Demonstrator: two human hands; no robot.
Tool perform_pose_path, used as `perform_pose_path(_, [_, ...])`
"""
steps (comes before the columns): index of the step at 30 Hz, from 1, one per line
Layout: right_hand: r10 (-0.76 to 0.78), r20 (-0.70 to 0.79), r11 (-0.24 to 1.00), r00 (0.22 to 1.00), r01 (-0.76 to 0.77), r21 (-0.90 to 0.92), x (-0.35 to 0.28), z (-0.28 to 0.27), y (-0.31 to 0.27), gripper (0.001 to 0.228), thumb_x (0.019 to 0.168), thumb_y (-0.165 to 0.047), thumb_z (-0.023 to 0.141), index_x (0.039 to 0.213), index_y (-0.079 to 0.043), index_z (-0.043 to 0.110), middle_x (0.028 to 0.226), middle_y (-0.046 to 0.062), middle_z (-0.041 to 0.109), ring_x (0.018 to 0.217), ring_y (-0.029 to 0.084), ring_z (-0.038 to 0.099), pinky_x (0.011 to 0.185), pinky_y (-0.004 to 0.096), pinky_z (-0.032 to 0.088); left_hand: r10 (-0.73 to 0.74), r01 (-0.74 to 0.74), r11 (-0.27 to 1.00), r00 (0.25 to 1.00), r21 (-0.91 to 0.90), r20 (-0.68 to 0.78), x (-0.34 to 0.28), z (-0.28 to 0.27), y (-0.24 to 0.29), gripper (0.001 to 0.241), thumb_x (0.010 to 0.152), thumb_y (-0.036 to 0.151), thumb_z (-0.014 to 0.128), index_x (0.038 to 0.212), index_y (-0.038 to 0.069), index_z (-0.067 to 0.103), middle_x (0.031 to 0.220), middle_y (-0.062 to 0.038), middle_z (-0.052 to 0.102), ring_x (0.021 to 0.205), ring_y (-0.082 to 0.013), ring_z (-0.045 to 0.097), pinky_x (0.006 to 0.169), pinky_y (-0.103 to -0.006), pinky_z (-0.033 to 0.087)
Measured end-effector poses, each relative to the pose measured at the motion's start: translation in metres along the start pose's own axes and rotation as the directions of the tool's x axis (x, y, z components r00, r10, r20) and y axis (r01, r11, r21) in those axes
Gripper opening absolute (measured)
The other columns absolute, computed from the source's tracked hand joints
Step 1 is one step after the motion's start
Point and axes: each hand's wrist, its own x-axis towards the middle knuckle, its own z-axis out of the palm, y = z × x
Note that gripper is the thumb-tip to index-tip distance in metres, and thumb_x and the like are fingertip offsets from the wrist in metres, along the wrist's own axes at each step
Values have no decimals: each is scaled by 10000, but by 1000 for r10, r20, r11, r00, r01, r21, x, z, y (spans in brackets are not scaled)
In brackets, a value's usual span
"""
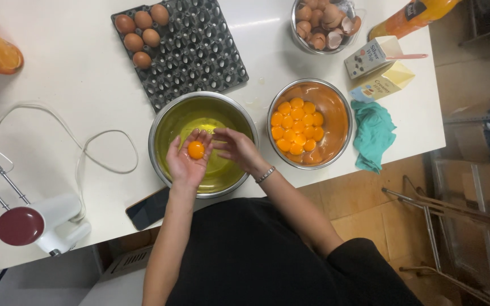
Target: Separating egg yolks from egg whites by hand and placing them into separate bowls.
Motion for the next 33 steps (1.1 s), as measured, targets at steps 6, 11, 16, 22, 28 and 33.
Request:
perform_pose_path(6, [17, 71, 892, 997, -47, 449, 17, -6, 40, 310, 1105, -296, 436, 1114, -35, 603, 1039, 93, 665, 949, 192, 677, 901, 332, 580, -9, 13, 999, 997, -47, 81, -12, 25, -3, 548, 1023, 388, 490, 1314, -67, 581, 1309, -234, 643, 1272, -363, 603, 1110, -473, 496])
perform_pose_path(11, [-6, 44, 884, 999, -15, 466, 19, -5, 46, 291, 1078, -279, 444, 1077, -40, 611, 1003, 90, 686, 936, 203, 686, 899, 349, 584, -10, 18, 997, 995, -75, 100, -21, 41, -2, 534, 1025, 378, 497, 1320, -61, 567, 1328, -231, 634, 1290, -369, 599, 1127, -482, 488])
perform_pose_path(16, [-34, -6, 890, 999, 33, 455, 14, 0, 42, 259, 1074, -255, 441, 1091, -68, 619, 1021, 66, 694, 961, 194, 692, 917, 360, 575, -5, 14, 997, 993, -81, 119, -34, 67, -1, 536, 1009, 384, 509, 1328, -44, 556, 1354, -218, 611, 1302, -371, 575, 1147, -511, 475])
perform_pose_path(22, [-6, -29, 933, 1000, 16, 360, 15, -4, 50, 232, 1068, -261, 455, 1089, -87, 607, 1046, 57, 709, 957, 173, 688, 860, 334, 563, -12, 17, 999, 984, -30, 180, -47, 87, 1, 558, 1012, 399, 520, 1372, -26, 537, 1410, -206, 582, 1372, -366, 520, 1167, -498, 422])
perform_pose_path(28, [-13, -7, 912, 1000, 15, 410, 27, -17, 65, 247, 1057, -259, 479, 1120, -75, 631, 992, 46, 695, 879, 186, 673, 796, 324, 551, 2, -4, 1000, 989, 15, 145, -24, 51, -1, 581, 997, 394, 521, 1379, -44, 524, 1431, -210, 577, 1394, -341, 513, 1200, -486, 412])
perform_pose_path(33, [54, 24, 910, 998, -59, 409, 20, -8, 57, 286, 1042, -254, 458, 1167, -45, 609, 1036, 86, 712, 917, 205, 686, 826, 332, 556, 19, -21, 1000, 998, 17, 59, -2, 2, -3, 586, 1002, 405, 507, 1346, -66, 561, 1379, -225, 614, 1361, -351, 553, 1146, -442, 457])
